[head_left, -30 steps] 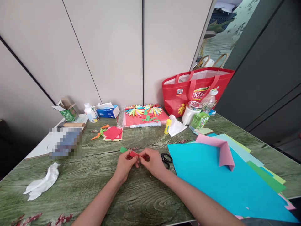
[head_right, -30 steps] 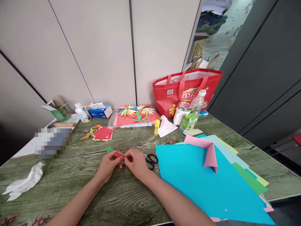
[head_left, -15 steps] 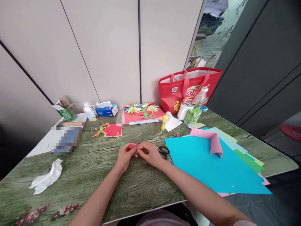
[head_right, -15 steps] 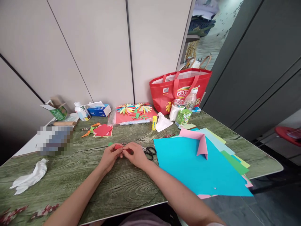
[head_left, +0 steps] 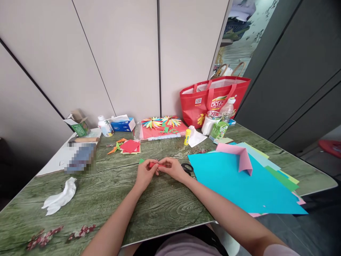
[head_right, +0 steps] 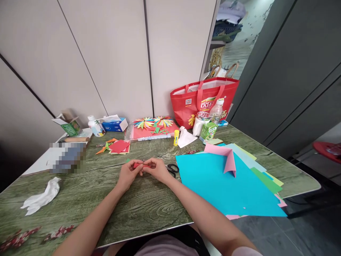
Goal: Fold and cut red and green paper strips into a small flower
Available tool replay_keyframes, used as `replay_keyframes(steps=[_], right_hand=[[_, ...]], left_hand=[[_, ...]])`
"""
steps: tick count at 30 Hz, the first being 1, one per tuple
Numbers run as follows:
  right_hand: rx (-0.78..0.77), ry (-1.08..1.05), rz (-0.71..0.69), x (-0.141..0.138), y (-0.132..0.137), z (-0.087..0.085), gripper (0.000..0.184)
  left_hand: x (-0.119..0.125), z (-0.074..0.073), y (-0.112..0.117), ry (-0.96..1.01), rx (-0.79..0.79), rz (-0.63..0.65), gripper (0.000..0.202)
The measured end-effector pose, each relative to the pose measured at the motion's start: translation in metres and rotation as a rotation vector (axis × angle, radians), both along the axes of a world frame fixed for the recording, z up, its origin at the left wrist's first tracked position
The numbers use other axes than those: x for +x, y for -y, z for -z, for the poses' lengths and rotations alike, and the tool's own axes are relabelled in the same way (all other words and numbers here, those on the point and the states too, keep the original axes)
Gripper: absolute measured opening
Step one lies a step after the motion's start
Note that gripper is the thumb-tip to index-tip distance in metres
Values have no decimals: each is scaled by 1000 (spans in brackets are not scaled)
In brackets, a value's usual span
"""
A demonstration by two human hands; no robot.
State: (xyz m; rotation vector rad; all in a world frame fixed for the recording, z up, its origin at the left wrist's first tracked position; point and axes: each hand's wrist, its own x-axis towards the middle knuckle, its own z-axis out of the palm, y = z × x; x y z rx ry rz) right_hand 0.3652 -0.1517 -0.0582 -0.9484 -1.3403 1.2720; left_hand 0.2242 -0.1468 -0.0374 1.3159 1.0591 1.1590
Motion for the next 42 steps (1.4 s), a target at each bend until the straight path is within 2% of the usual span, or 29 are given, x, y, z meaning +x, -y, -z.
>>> replay_keyframes(steps=[6,12,15,19,23,25,28,31,37,42], right_hand=[[-66,-16,-73,3,0,-4,27],[52,244,90,1,5,-5,21],[99,322,121,0,9,-5,19],[73,287,90,-2,10,-5,19],[41,226,95,-3,8,-2,15],[97,247,123,-3,8,-2,13],[239,320,162,-2,10,-3,20],[324,378,175,0,11,-5,13],[283,364,220,-1,11,-7,11],[259,354,223,-2,11,-7,12]], left_hand=[[1,-6,1,-60,26,17,15],[3,-4,3,-81,-12,29,17],[3,-6,5,-100,20,49,16],[3,-10,7,-80,58,19,20],[3,-7,4,-79,-2,-26,27],[3,-4,2,-84,-34,-48,27],[3,-2,0,-60,-58,-64,24],[2,-3,0,-9,-87,-60,25],[1,-6,0,84,-136,-48,27],[0,-4,-2,79,-109,-64,25]])
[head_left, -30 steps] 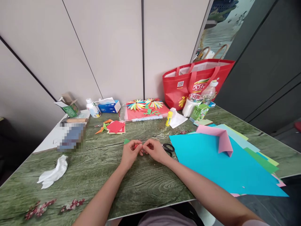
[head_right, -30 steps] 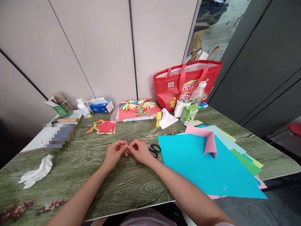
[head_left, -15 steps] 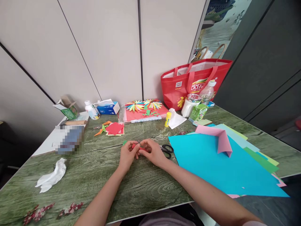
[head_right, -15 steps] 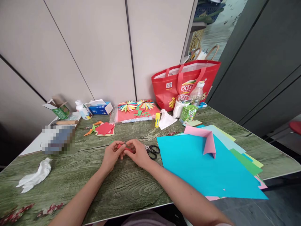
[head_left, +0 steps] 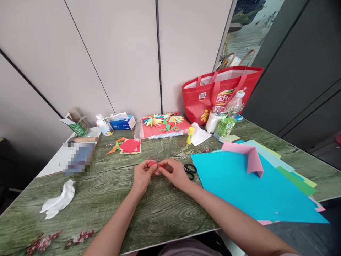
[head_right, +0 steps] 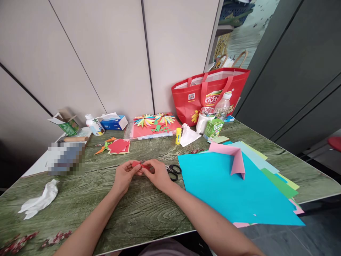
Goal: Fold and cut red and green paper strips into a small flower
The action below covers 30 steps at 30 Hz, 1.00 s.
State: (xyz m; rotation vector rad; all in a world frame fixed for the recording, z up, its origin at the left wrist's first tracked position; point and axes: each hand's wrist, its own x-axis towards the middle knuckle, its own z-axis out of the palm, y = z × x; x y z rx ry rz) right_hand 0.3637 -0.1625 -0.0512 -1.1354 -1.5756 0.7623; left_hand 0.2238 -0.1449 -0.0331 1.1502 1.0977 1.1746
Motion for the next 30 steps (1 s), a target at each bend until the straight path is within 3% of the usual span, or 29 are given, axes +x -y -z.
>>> replay_keyframes(steps=[13,22,30], right_hand=[[-365,-458,-63,4,-10,3,25],[-451,-598,-54,6,-11,-3,29],[-432,-542,-119,6,-11,-3,25]], left_hand=[[0,-5,1,15,35,108,17],[0,-4,2,8,64,99,14],[0,-5,1,33,33,78,20]])
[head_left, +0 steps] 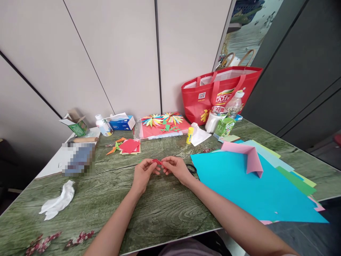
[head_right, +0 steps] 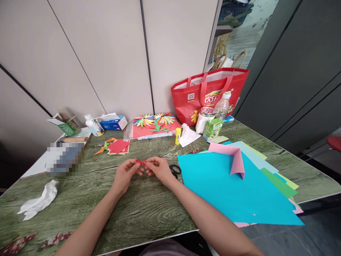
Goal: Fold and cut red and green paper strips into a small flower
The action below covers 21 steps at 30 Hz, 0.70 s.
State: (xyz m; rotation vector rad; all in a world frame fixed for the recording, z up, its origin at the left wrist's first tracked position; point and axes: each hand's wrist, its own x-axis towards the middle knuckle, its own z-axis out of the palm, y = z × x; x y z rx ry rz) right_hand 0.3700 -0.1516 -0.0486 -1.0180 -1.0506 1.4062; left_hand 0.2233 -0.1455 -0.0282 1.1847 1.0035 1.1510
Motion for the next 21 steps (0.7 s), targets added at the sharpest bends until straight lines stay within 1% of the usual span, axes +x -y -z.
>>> replay_keyframes(steps=[5,7,9,10,11,12,15,16,17,18,20,21], right_hand=[[39,50,-26,1,1,0,27],[63,73,-28,1,2,0,27],[79,99,-31,0,2,0,27],[82,107,-25,0,2,0,26],[83,110,-11,0,1,0,26],[84,108,12,1,1,0,25],[101,127,129,4,-4,3,24],[109,150,174,6,-7,5,24],[117,178,217,9,-9,6,25],[120,199,249,11,-12,8,25],[120,227,292,17,-17,13,27],[116,238,307,19,-20,15,28]], left_hand=[[0,1,-1,102,-18,-8,20],[1,1,-1,95,-28,12,19],[1,1,-1,48,-14,4,19],[0,1,-2,11,9,-25,19],[-1,1,-3,-39,47,-81,19],[-4,0,-5,-104,98,-165,19],[-15,1,-12,-375,299,-526,12],[-19,2,-15,-453,353,-622,12],[-23,4,-18,-510,377,-670,15],[-26,6,-21,-568,374,-679,18],[-31,12,-24,-720,347,-648,27],[-31,14,-25,-769,340,-608,28]])
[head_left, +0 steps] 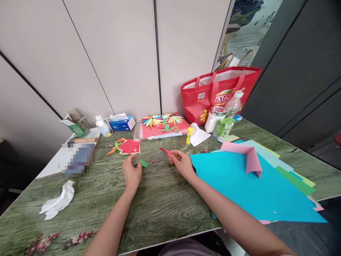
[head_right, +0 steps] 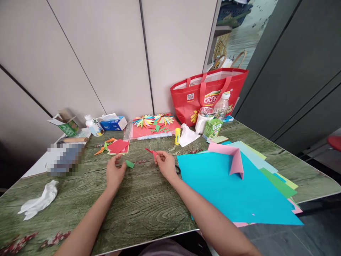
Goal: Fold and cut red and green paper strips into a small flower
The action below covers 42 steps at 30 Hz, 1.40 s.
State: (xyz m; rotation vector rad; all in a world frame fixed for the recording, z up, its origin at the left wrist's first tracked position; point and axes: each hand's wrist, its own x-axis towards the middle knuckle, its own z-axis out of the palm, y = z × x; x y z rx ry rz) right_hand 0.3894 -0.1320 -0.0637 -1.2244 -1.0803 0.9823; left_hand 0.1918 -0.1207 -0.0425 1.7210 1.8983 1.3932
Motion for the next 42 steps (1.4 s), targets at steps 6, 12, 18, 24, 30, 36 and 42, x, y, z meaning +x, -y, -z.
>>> replay_keyframes(steps=[6,12,18,24,30,36,42], right_hand=[[-15,70,75,9,-5,8,33],[62,37,-60,0,5,-5,26],[-76,-284,-353,-19,20,-15,32],[-95,-199,-360,-23,23,-9,32],[117,240,-314,-19,24,-8,27],[322,589,-111,-11,25,-13,24],[188,944,230,5,13,-5,21]], left_hand=[[5,6,2,87,-75,143,23],[19,-3,13,271,32,294,15],[28,-6,24,171,99,510,2],[31,-5,26,68,-18,705,14],[30,-2,23,348,-131,562,32],[32,-6,24,416,-237,498,14],[34,-12,25,555,-239,446,13]])
